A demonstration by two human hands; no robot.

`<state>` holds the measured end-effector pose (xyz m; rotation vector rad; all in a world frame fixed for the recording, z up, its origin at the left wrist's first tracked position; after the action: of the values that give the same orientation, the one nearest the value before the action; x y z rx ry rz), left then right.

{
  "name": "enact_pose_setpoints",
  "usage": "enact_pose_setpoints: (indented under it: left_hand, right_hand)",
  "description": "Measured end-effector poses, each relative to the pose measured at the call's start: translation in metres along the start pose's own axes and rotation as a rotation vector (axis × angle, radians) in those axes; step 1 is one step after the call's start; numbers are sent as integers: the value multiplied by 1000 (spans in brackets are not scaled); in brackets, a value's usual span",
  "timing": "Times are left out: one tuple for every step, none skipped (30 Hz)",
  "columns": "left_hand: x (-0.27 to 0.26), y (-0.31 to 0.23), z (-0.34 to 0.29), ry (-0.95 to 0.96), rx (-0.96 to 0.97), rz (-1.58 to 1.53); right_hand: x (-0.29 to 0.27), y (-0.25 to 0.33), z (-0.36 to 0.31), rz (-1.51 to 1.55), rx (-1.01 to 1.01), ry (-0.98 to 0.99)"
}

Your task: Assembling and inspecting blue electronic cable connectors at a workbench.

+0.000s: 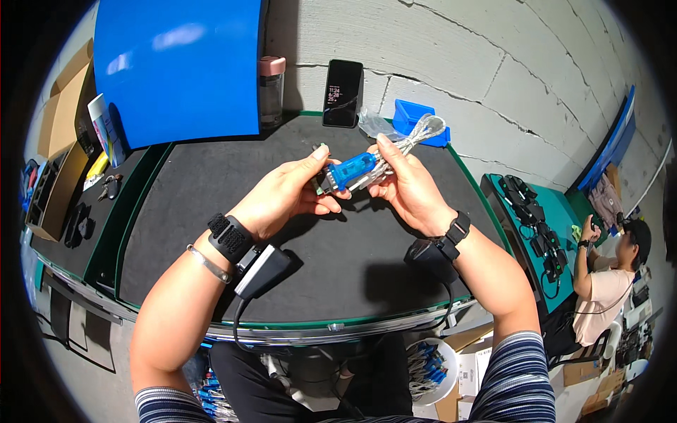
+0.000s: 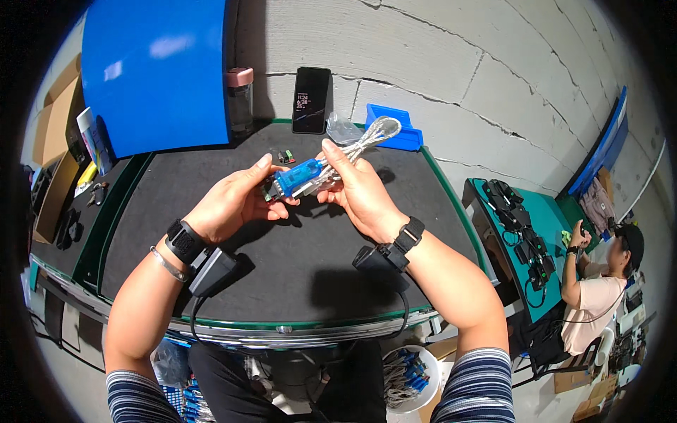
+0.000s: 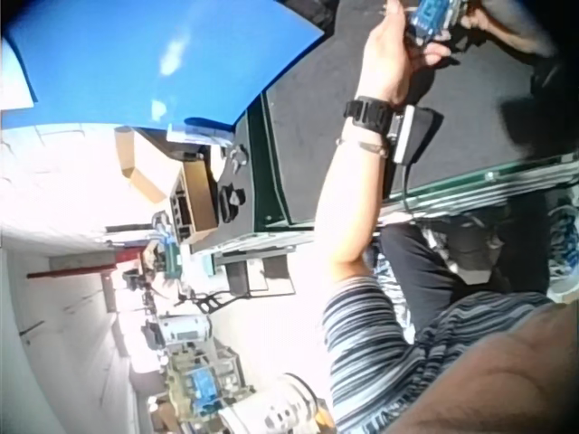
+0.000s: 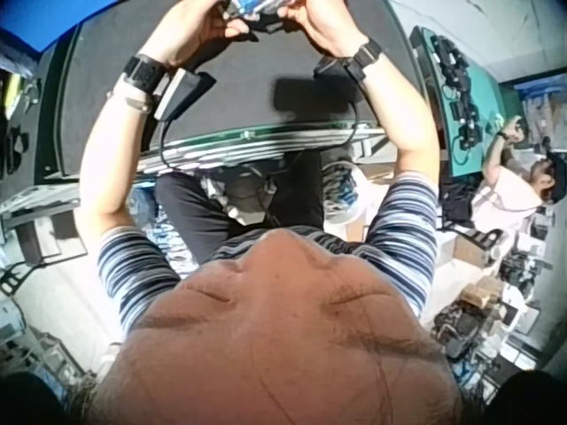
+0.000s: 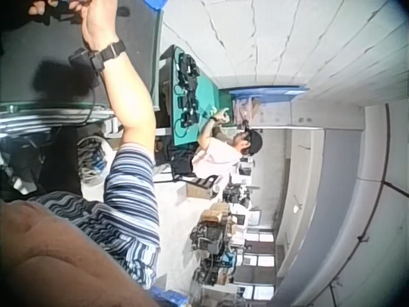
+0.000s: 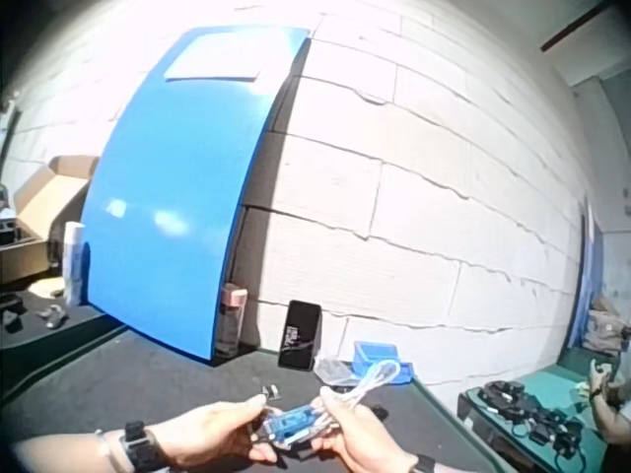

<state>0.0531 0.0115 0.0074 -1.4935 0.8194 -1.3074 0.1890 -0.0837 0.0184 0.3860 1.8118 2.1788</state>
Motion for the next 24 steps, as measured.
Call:
enact_pose_setpoints:
  left_hand:
    - [-1,0,0,-4,2,-1]
    - [-3,0,1,-25,-4,15]
    - [-5,1,1,-39,-3,29]
    - [-6,2,1,-52,-9,34]
    - [-6,0,3,-53,45,72]
    - [-6,-1,4,-49,97,111]
    - [-8,-3,4,-44,123,69]
    - [-10,-3,5,-52,120,72]
    - [-12,-5,5,-75,150,128]
    - [-15,-6,5,-120,163,192]
    - [-19,-8,5,-179,181,252]
    - [-17,-10,5,-162,201,245]
    - [-21,-13,4,-241,204,382]
    - [-23,-16,2,-318,204,519]
    - [-23,-17,1,-321,201,521]
    - [-22,-18,0,-330,201,542]
    - [-22,-19,-1,-338,201,562]
    - [-22,-21,-3,-337,201,562]
    - [-17,-21,-3,-242,220,486]
    - [-13,-21,-2,-162,227,417]
    - [-11,-21,-2,-136,236,399]
    - [-11,-19,-2,-111,215,367]
    - [-10,-17,-1,-78,208,336]
    - [-11,-16,0,-90,196,336]
  right_hand:
    - [-1,1,1,0,-3,1]
    - [-3,2,0,-9,-16,-20]
    - [-5,2,1,-21,-19,-60]
    - [-2,2,1,-13,-29,-35]
    - [-1,2,1,18,-34,-37]
    - [0,1,2,48,-37,-41]
    - [3,-2,1,69,4,-15]
    - [4,-2,1,71,-10,3]
    - [5,-2,1,58,-11,-2]
    - [7,-2,1,44,-30,17]
    - [6,-5,0,49,-9,-4]
    - [5,-8,0,31,22,-21]
    - [5,-10,0,14,38,-28]
    - [5,-13,0,20,54,-35]
    - [4,-15,0,19,62,-40]
    - [2,-18,0,10,85,-59]
    - [1,-16,1,17,70,-45]
    - [1,-16,2,22,71,-1]
    - [1,-15,4,29,72,51]
    - [-1,-13,5,23,76,67]
    - [-2,-13,7,48,96,101]
    - [-4,-14,8,70,120,119]
    - [-4,-14,8,72,117,127]
    - [-5,-15,8,37,114,112]
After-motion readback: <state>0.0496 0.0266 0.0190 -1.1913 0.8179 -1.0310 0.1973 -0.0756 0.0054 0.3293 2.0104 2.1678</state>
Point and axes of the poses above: each hand's wrist, its own z-axis towards the middle knuckle, its own x-axis out of the palm, y = z × x, the point moved 7 cm from there along z, towards the middle knuckle, and after that the axes turned 8 degrees about -z, right-handed, at the moved point
